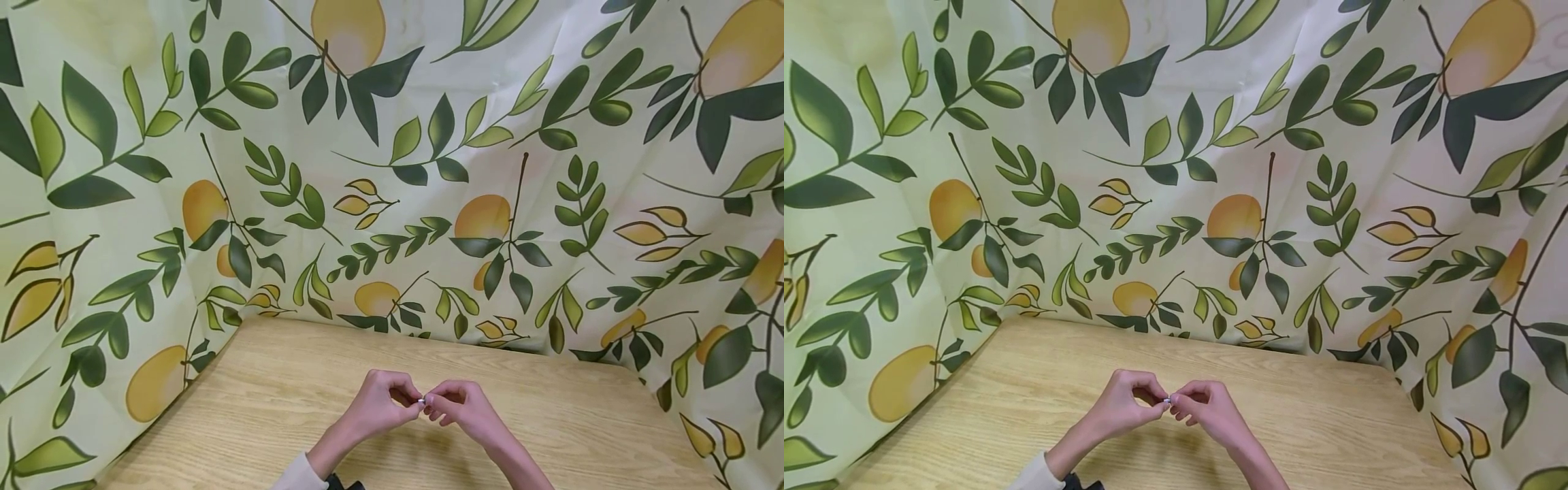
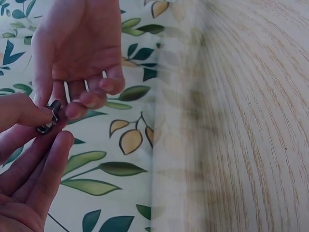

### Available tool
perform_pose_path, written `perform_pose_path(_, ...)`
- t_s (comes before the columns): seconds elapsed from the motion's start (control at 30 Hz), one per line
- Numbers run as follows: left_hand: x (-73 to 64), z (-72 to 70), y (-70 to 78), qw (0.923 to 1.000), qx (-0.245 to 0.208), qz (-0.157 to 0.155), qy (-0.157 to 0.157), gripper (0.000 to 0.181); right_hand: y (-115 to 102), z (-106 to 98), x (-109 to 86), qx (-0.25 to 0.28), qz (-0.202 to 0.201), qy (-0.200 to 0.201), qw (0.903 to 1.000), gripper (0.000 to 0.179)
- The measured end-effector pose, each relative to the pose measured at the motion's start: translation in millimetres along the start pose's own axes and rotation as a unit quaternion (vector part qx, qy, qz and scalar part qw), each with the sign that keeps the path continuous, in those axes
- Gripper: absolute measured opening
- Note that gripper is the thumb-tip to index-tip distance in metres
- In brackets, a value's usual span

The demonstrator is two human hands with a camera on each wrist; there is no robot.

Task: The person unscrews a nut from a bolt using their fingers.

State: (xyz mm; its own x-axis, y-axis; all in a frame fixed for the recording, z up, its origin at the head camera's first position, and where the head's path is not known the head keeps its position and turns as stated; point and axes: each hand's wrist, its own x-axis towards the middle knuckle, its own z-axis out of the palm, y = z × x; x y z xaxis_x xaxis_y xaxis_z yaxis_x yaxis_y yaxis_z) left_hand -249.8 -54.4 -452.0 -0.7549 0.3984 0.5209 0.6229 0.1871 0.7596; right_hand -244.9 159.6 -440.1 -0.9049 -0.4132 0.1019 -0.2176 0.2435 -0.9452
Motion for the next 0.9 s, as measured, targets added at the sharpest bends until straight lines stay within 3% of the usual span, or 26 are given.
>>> perform_pose_path(0.13,-0.7,-0.5,1.0,1.0,0.0,-0.008,0.0,0.009,-1.3,0.3,-0.4,0.016,-0.006,-0.002,0.9999,0.029)
perform_pose_path(0.4,-0.2,-0.6,2.3,0.9999,-0.001,-0.012,-0.006,0.01,-3.4,2.2,-0.9,0.003,-0.031,0.035,0.9989,0.024)
perform_pose_path(0.5,0.1,-0.5,2.6,1.0,0.002,-0.008,-0.002,0.01,-3.3,1.4,-1.3,0.005,-0.038,0.03,0.9988,0.025)
perform_pose_path(0.7,0.9,-0.8,2.8,1.0,-0.001,-0.001,0.001,0.01,-2.7,-0.2,-0.8,0.012,-0.01,0.001,0.9999,0.03)
perform_pose_path(0.9,0.0,-0.9,1.5,1.0,-0.004,0.0,0.0,0.009,-1.9,2.1,-1.0,0.009,-0.034,0.006,0.9994,0.025)
